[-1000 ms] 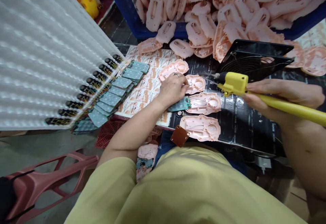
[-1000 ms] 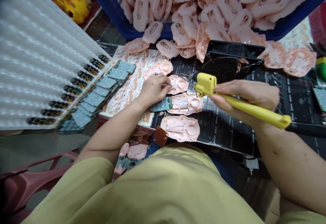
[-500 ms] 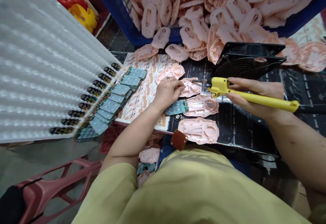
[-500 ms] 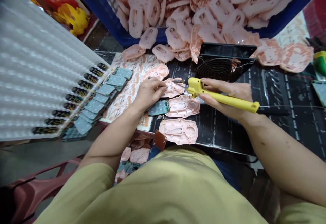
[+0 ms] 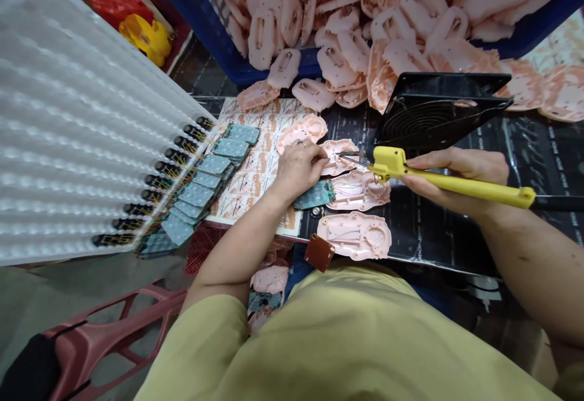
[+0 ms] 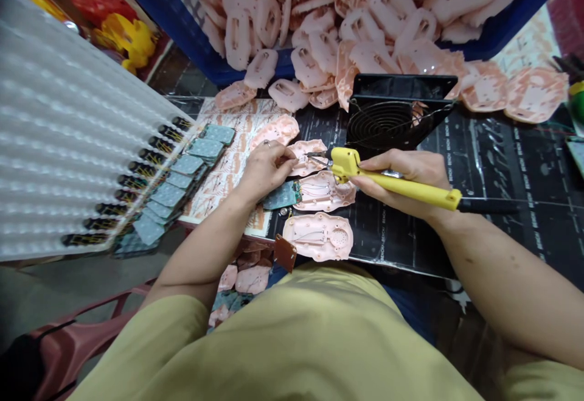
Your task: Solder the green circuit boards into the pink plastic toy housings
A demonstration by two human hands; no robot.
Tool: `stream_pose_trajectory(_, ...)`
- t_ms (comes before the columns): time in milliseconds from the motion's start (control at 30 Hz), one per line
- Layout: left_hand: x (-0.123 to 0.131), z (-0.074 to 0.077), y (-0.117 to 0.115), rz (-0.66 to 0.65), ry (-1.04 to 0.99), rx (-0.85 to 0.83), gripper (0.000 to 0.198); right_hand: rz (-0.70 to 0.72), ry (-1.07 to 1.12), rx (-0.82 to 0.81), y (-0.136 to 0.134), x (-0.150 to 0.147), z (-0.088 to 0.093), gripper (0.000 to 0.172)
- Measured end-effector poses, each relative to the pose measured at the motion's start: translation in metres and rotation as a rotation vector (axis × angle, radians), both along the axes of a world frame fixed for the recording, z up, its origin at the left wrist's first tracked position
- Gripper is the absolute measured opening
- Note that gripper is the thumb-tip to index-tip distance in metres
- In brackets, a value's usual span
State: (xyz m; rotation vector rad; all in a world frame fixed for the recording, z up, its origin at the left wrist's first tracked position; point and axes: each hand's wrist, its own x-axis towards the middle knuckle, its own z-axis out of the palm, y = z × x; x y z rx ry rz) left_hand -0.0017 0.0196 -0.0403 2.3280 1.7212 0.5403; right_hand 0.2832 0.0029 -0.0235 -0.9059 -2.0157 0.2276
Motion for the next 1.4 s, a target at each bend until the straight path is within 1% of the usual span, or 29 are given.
stream_pose_trajectory(100, 0.001, 0.003, 0.000, -0.010, -0.007, -0.027, 0.012, 0.111, 0.007, 0.101, 0.001, 0.001, 0.000, 0.017)
stream_pose_trajectory(133, 0.001, 0.004, 0.001, -0.012, -0.010, -0.037, 0.012, 0.134, 0.008, 0.103, 0.001, 0.001, -0.001, 0.016)
stream_pose_trajectory(367, -0.002, 0.012, 0.006, -0.041, -0.022, -0.126, 0.011, 0.210, 0.043, 0.052, 0.003, 0.004, 0.000, 0.018)
stream_pose_trajectory(500, 0.000, 0.015, 0.005, -0.038, 0.002, -0.133, 0.011, 0.229, 0.064, -0.012, 0.001, 0.007, -0.001, 0.023)
stream_pose_trajectory(633, 0.003, 0.016, 0.004, -0.041, 0.026, -0.136, 0.017, 0.283, 0.061, -0.045, 0.003, 0.008, -0.003, 0.031)
stream_pose_trajectory(733, 0.004, 0.016, 0.003, -0.041, 0.041, -0.128, 0.018, 0.312, 0.047, -0.056, 0.005, 0.009, -0.001, 0.029)
stream_pose_trajectory(800, 0.004, 0.015, 0.003, -0.043, 0.043, -0.123, 0.017, 0.293, 0.080, -0.029, 0.006, 0.012, 0.001, 0.028)
stream_pose_trajectory(933, 0.004, 0.014, 0.004, -0.054, 0.035, -0.117, 0.017, 0.132, 0.195, 0.009, 0.004, 0.019, 0.000, 0.031)
stream_pose_trajectory(1067, 0.003, 0.013, 0.004, -0.063, 0.017, -0.109, 0.013, 0.113, 0.078, 0.037, 0.003, 0.018, -0.005, 0.027)
stream_pose_trajectory(1167, 0.003, 0.013, 0.004, -0.065, 0.012, -0.106, 0.012, 0.030, 0.013, 0.115, 0.002, 0.013, -0.007, 0.028)
stream_pose_trajectory(1233, 0.003, 0.014, 0.004, -0.061, 0.013, -0.113, 0.013, -0.006, -0.002, 0.124, 0.000, 0.010, -0.008, 0.036)
stream_pose_trajectory(1300, 0.004, 0.014, 0.004, -0.054, 0.017, -0.118, 0.014, -0.006, 0.002, 0.120, -0.001, 0.009, -0.008, 0.048)
stream_pose_trajectory(1400, 0.003, 0.013, 0.004, -0.053, 0.022, -0.115, 0.014, 0.025, 0.001, 0.201, -0.003, 0.008, -0.010, 0.063)
